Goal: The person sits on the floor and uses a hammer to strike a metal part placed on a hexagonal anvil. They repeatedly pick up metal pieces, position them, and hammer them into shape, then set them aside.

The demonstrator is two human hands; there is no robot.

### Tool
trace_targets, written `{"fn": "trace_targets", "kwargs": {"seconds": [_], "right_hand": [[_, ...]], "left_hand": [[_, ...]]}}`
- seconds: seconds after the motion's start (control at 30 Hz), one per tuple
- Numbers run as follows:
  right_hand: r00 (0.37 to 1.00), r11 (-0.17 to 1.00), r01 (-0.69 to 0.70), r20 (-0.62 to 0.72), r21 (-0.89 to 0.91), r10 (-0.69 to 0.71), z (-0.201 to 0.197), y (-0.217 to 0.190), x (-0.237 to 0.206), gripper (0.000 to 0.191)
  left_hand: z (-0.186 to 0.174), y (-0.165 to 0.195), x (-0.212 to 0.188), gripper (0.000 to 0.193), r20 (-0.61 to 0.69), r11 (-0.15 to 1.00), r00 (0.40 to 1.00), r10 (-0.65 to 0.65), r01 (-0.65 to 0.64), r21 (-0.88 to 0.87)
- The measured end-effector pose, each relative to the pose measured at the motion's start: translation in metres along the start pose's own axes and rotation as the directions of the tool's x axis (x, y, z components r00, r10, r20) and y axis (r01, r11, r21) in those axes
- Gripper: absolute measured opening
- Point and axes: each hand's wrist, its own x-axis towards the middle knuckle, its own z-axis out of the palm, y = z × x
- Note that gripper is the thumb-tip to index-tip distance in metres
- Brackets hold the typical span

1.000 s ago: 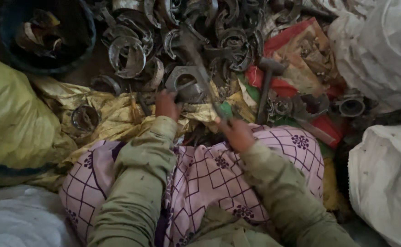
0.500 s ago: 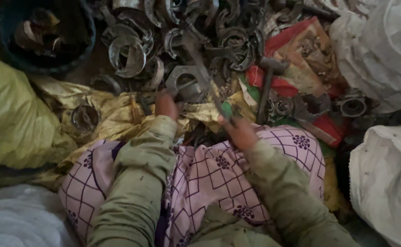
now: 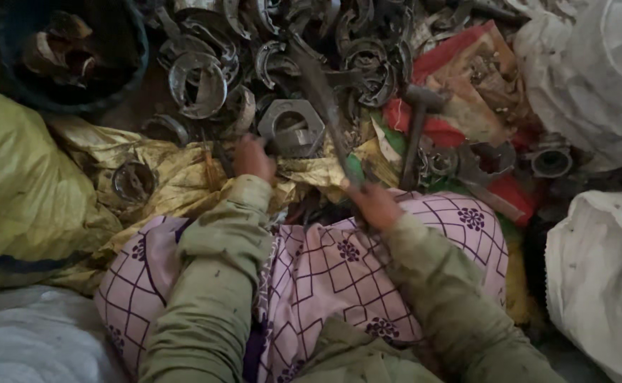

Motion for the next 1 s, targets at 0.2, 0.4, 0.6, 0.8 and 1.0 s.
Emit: {"fn": "trace_targets", "kwargs": {"seconds": [0.2, 0.4, 0.6, 0.8, 1.0], "right_hand": [[0.918, 0.746, 0.252, -0.396, 0.617, 0.017, -0.069, -0.038, -0.033, 0.021], [0.932, 0.955, 0.289, -0.208, -0.065, -0.296, 0.020, 0.013, 0.003, 0.037], [0.993, 0.996, -0.069, -0.090, 0.058, 0.074, -0.005, -0.001, -0.007, 0.047], [0.859, 0.698, 0.371, -0.511, 0.612, -0.009, -0.048, -0.011, -0.034, 0.023], [0.984, 0.991, -0.104, 0.137, -0.087, 0.115, 0.037, 0.037, 0.019, 0.029]], "left_hand": [[0.007, 0.002, 0.001, 0.046, -0.064, 0.988, 0.988, 0.143, -0.147, -0.055], [0.019, -0.013, 0.002, 0.051, -0.075, 0.987, 0.985, 0.154, -0.157, -0.036], [0.018, -0.010, -0.001, 0.052, -0.052, 0.981, 0.982, 0.180, -0.183, -0.059], [0.023, -0.008, 0.001, 0.048, -0.058, 0.987, 0.986, 0.155, -0.157, -0.042], [0.019, -0.008, 0.003, 0.040, -0.097, 0.978, 0.976, 0.195, -0.201, -0.053]]}}
